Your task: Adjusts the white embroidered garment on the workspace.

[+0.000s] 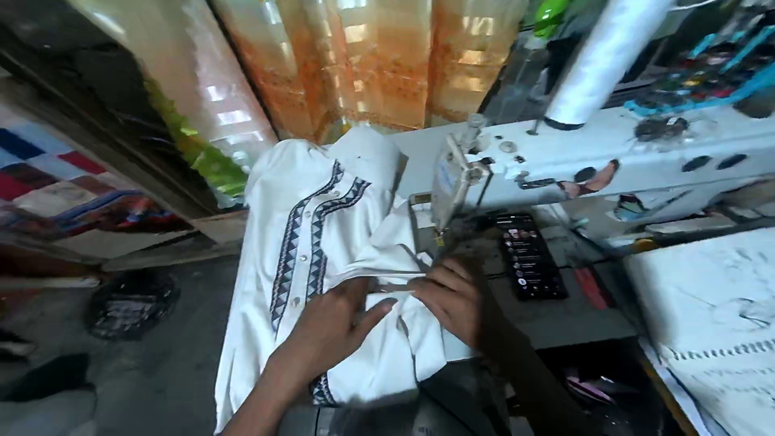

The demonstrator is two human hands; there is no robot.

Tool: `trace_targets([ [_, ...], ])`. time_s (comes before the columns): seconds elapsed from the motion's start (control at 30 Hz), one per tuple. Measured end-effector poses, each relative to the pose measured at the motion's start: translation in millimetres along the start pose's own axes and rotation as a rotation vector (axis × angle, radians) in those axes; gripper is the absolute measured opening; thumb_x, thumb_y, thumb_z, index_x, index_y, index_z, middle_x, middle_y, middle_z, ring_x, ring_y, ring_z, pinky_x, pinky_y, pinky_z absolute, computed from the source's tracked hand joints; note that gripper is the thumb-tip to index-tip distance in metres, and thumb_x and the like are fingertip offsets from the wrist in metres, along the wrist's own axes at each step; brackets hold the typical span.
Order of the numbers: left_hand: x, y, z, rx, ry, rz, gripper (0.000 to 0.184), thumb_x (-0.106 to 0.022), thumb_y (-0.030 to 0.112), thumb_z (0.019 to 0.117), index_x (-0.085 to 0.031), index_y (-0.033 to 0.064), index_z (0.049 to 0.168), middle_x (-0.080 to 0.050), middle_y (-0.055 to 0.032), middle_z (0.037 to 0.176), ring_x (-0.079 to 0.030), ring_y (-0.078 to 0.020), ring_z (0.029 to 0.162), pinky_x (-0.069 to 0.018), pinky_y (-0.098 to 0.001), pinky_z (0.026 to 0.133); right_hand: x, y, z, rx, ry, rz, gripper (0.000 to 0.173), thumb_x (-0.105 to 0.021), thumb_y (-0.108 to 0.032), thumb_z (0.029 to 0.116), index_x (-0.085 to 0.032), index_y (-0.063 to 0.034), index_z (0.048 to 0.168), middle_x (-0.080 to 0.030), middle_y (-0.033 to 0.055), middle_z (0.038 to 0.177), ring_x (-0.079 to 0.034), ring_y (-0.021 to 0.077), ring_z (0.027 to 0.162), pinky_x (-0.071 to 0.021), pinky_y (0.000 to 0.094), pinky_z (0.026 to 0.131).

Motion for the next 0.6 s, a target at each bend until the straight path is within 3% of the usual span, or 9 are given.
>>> trace_targets([
  [0.03, 3, 2, 2, 0.015, -0.044, -0.016, 0.057, -0.037, 0.05, 0.1086, -0.062, 0.0047, 0.133, -0.07, -0.0162, 0.115, -0.071, -0.0321, 0.099, -0.0558, -0.0565, 0.086, -3, -2, -6, 0.013, -0.005, 0.0, 0.019, -0.062, -0.028, 0.1001, -0.08, -0.0207, 0.103, -0.07, 0.0041, 0.085, -0.065, 0.025, 0.086, -0.0509, 0.046, 0.084],
  [0.1, 9, 7, 6, -0.018, -0.002, -0.046, 0.048, -0.032, 0.036, 0.1116, -0.064, 0.003, 0.127, -0.069, -0.017, 0.111, -0.07, -0.0319, 0.097, -0.0549, -0.0552, 0.084, -4, -10, -11, 0.042, -0.006, 0.002, 0.018, -0.062, -0.029, 0.1002, -0.079, -0.0249, 0.105, -0.067, 0.0037, 0.084, -0.063, 0.0252, 0.088, -0.0481, 0.0469, 0.088],
  [0.2, 17, 8, 18, -0.161, 0.198, -0.027, 0.03, -0.047, 0.014, 0.1046, -0.067, 0.0025, 0.125, -0.07, -0.0153, 0.114, -0.07, -0.0277, 0.1, -0.0582, -0.049, 0.086, 4, -24, -7, 0.113, -0.02, 0.013, 0.017, -0.062, -0.024, 0.0992, -0.079, -0.0265, 0.104, -0.071, 0.0025, 0.101, -0.062, 0.0264, 0.1, -0.0455, 0.0468, 0.096],
  [0.3, 32, 11, 32, -0.242, 0.352, 0.01, 0.034, -0.058, 0.0, 0.0943, -0.065, 0.0007, 0.128, -0.066, -0.0176, 0.119, -0.07, -0.0286, 0.095, -0.0595, -0.0463, 0.08, 9, -32, 3, 0.152, -0.013, -0.035, 0.018, -0.06, -0.022, 0.1, -0.078, -0.0226, 0.102, -0.073, 0.0014, 0.116, -0.064, 0.0269, 0.101, -0.0471, 0.0454, 0.092],
  [0.43, 23, 6, 42, -0.162, 0.348, -0.012, 0.04, -0.061, 0.003, 0.0976, -0.058, 0.0007, 0.138, -0.065, -0.0185, 0.129, -0.07, -0.0313, 0.102, -0.059, -0.0511, 0.085, 7, -27, 15, 0.078, -0.026, -0.104, 0.018, -0.062, -0.017, 0.0974, -0.079, -0.0171, 0.103, -0.073, 0.0088, 0.108, -0.068, 0.0323, 0.092, -0.0537, 0.0516, 0.081],
  [0.53, 5, -1, 32, -0.142, 0.351, -0.097, 0.03, -0.06, 0.016, 0.1016, -0.066, 0.0002, 0.126, -0.07, -0.0153, 0.119, -0.071, -0.0256, 0.101, -0.0591, -0.046, 0.088, -7, -14, 10, 0.029, 0.007, -0.123, 0.018, -0.062, -0.02, 0.0977, -0.079, -0.015, 0.097, -0.072, 0.0096, 0.099, -0.067, 0.0314, 0.091, -0.0533, 0.0492, 0.082],
  [0.6, -6, -2, 21, -0.161, 0.373, -0.109, 0.028, -0.061, 0.027, 0.1016, -0.073, 0.0059, 0.116, -0.073, -0.0084, 0.114, -0.071, -0.0197, 0.104, -0.0585, -0.0425, 0.091, -12, -10, 7, -0.005, 0.025, -0.09, 0.02, -0.062, -0.025, 0.099, -0.078, -0.0139, 0.094, -0.072, 0.0082, 0.096, -0.067, 0.0301, 0.093, -0.0527, 0.0485, 0.085],
])
Point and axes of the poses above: each hand's wrist, its own z-axis towards the middle knuckle, its own x-axis out of the back of the hand, y = z × x, the point moved 1 cm from there along z, towards the middle knuckle
